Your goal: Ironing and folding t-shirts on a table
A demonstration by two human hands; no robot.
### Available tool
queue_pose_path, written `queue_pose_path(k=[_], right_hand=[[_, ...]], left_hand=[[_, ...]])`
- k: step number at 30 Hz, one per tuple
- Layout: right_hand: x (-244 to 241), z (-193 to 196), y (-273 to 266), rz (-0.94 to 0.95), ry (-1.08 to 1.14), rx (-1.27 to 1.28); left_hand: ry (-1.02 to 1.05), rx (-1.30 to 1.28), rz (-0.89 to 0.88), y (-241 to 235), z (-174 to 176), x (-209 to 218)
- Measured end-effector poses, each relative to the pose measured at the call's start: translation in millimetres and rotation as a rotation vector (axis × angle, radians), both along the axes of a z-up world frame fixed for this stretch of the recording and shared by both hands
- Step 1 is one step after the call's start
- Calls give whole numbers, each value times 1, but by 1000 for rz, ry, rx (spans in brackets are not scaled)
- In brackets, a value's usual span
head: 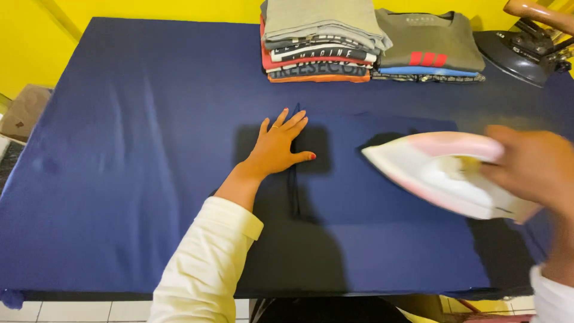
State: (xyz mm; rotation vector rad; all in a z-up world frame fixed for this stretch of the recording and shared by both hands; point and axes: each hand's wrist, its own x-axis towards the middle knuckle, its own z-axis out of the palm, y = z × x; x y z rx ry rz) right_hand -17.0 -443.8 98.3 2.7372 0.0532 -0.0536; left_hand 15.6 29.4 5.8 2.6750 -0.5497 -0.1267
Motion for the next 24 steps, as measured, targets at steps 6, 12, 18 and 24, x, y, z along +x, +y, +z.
queue_pose_path(k=[6, 12, 18, 24], right_hand=[[22, -13, 144, 225, -107, 161], [69, 5, 198, 199, -68, 172], [108, 13, 206, 70, -17, 242], [95, 4, 127, -17, -73, 238]], left_hand=[[-30, 14, -36, 10, -19, 8], [-3, 14, 19, 9, -30, 14], [-19, -55, 38, 7, -17, 3], [-186, -218, -31, -6, -13, 2]])
